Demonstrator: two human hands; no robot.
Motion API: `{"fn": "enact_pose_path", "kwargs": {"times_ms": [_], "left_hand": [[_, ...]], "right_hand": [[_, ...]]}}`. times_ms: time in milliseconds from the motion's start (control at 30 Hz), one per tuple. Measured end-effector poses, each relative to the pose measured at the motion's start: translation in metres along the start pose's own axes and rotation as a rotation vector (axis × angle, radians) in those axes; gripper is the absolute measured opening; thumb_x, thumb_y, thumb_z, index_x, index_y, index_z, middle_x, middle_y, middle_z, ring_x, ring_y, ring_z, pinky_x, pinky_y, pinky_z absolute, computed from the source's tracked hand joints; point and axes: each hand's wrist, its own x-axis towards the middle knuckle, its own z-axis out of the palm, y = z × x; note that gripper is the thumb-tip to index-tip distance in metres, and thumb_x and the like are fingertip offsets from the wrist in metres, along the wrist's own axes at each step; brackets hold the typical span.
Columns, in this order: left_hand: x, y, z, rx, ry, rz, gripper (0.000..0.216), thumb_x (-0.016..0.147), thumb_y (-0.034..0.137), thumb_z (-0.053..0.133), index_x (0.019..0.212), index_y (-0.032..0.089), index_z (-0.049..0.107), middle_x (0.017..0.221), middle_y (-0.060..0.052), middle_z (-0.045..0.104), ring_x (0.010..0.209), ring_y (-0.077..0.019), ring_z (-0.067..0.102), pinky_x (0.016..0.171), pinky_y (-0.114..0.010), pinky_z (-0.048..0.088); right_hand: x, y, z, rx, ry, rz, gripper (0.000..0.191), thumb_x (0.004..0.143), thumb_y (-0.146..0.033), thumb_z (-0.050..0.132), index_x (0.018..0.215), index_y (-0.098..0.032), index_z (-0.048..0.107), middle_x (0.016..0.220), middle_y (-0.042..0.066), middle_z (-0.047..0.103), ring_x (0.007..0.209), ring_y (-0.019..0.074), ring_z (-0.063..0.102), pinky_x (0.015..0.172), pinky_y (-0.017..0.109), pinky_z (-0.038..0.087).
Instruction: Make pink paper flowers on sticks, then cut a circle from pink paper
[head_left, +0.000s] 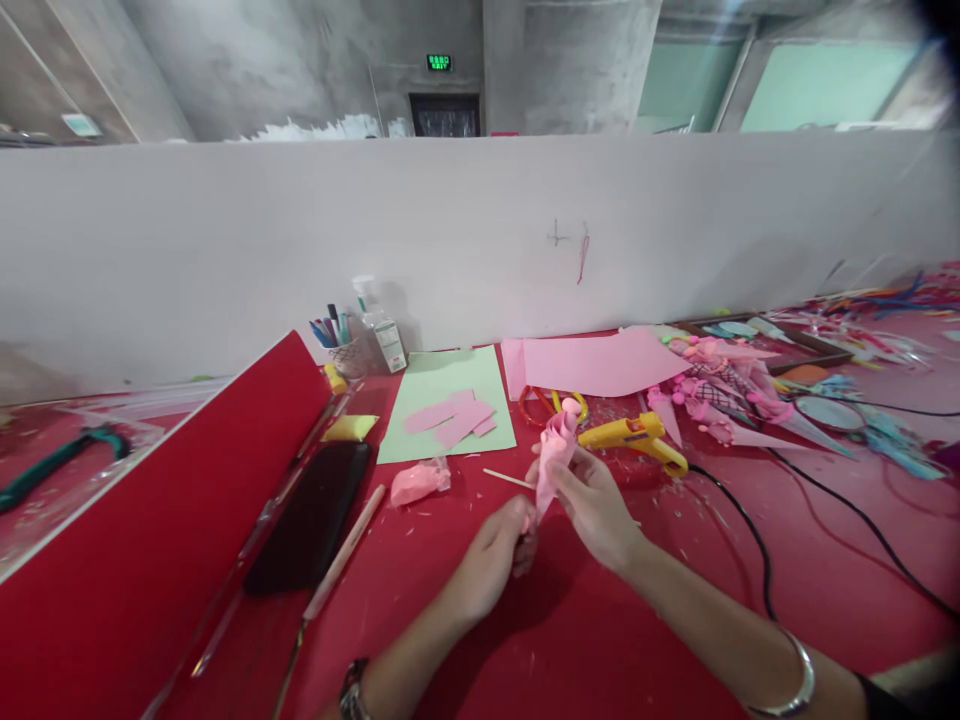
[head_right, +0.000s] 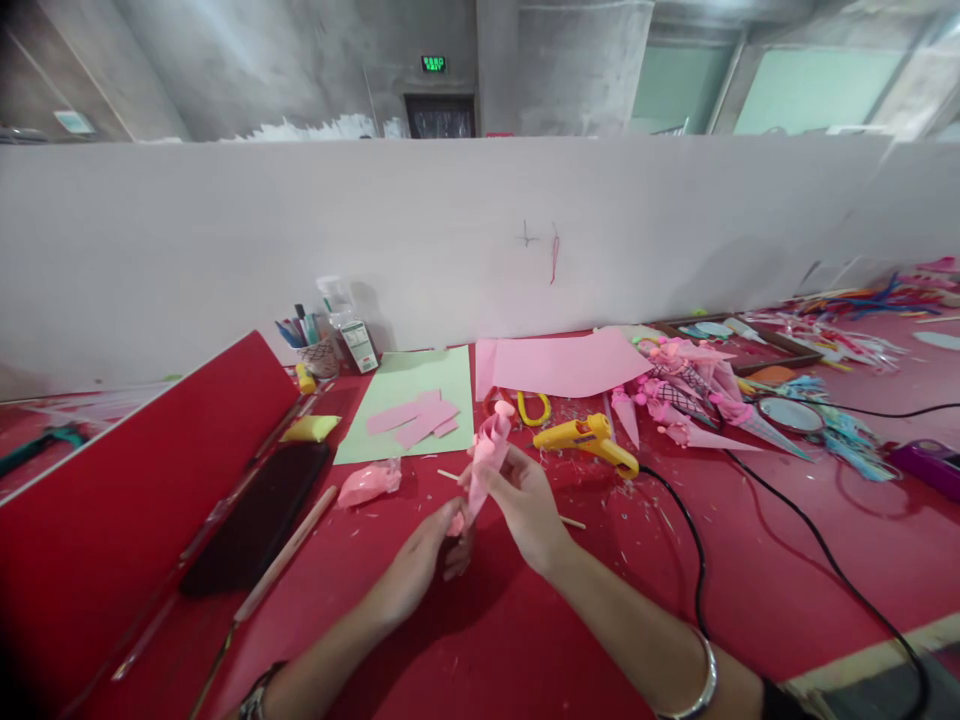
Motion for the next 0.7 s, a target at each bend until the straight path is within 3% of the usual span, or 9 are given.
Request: {"fn": "enact_pose_path", "kwargs": {"times_ms": [100, 200, 333, 433, 567, 700], "left_hand": [[0.008, -0.001, -0.012, -0.032, 0.135, 0.048, 0.038, 0.081, 0.053, 0.031, 0.062, 0.019, 0.033, 0.047, 0.009, 0.025, 0.039, -0.0067, 0.023, 0.043, -0.022, 0.028], [0.015, -0.001, -0.024, -0.024, 0.256, 0.136, 0.035, 0.083, 0.046, 0.032, 0.061, 0.019, 0.033, 0.046, 0.008, 0.027, 0.040, -0.0070, 0.022, 0.043, -0.021, 0.024], [0.012, 0.003, -0.024, 0.012, 0.299, 0.194, 0.028, 0.081, 0.045, 0.038, 0.071, 0.018, 0.037, 0.056, 0.007, 0.034, 0.045, -0.0067, 0.028, 0.044, -0.019, 0.024], [0.007, 0.007, -0.018, 0.098, 0.286, 0.265, 0.025, 0.073, 0.040, 0.053, 0.076, 0.019, 0.039, 0.065, 0.005, 0.041, 0.054, -0.0076, 0.038, 0.052, -0.019, 0.033], [0.003, 0.008, -0.014, 0.202, 0.280, 0.292, 0.029, 0.066, 0.033, 0.060, 0.083, 0.018, 0.042, 0.077, 0.002, 0.051, 0.070, -0.0122, 0.049, 0.066, -0.024, 0.040], [0.003, 0.007, -0.014, 0.206, 0.417, 0.239, 0.028, 0.068, 0.035, 0.058, 0.088, 0.018, 0.045, 0.079, 0.000, 0.056, 0.076, -0.0147, 0.053, 0.071, -0.027, 0.042]], "right_hand": [[0.001, -0.001, 0.000, -0.097, 0.096, -0.007, 0.016, 0.076, -0.033, 0.056, 0.078, -0.017, 0.060, 0.068, 0.001, 0.060, 0.062, 0.0110, 0.051, 0.060, 0.023, 0.039], [-0.001, -0.003, 0.003, -0.279, 0.035, 0.008, 0.020, 0.079, -0.033, 0.052, 0.072, -0.016, 0.060, 0.068, 0.000, 0.059, 0.061, 0.0102, 0.048, 0.062, 0.023, 0.037], [-0.007, -0.004, 0.009, -0.420, -0.113, -0.022, 0.016, 0.082, -0.027, 0.047, 0.076, -0.016, 0.055, 0.064, -0.002, 0.054, 0.061, 0.0107, 0.048, 0.063, 0.023, 0.038], [-0.010, 0.000, 0.012, -0.446, -0.206, 0.008, 0.013, 0.083, -0.029, 0.045, 0.087, -0.017, 0.050, 0.065, -0.003, 0.050, 0.058, 0.0105, 0.046, 0.058, 0.023, 0.038], [-0.013, 0.004, 0.014, -0.514, -0.261, -0.015, 0.015, 0.083, -0.029, 0.045, 0.094, -0.019, 0.048, 0.086, 0.003, 0.054, 0.079, 0.0157, 0.051, 0.072, 0.027, 0.040], [-0.016, 0.001, 0.016, -0.544, -0.282, -0.041, 0.019, 0.085, -0.029, 0.043, 0.101, -0.020, 0.047, 0.097, 0.005, 0.055, 0.089, 0.0176, 0.051, 0.081, 0.030, 0.038]]}}
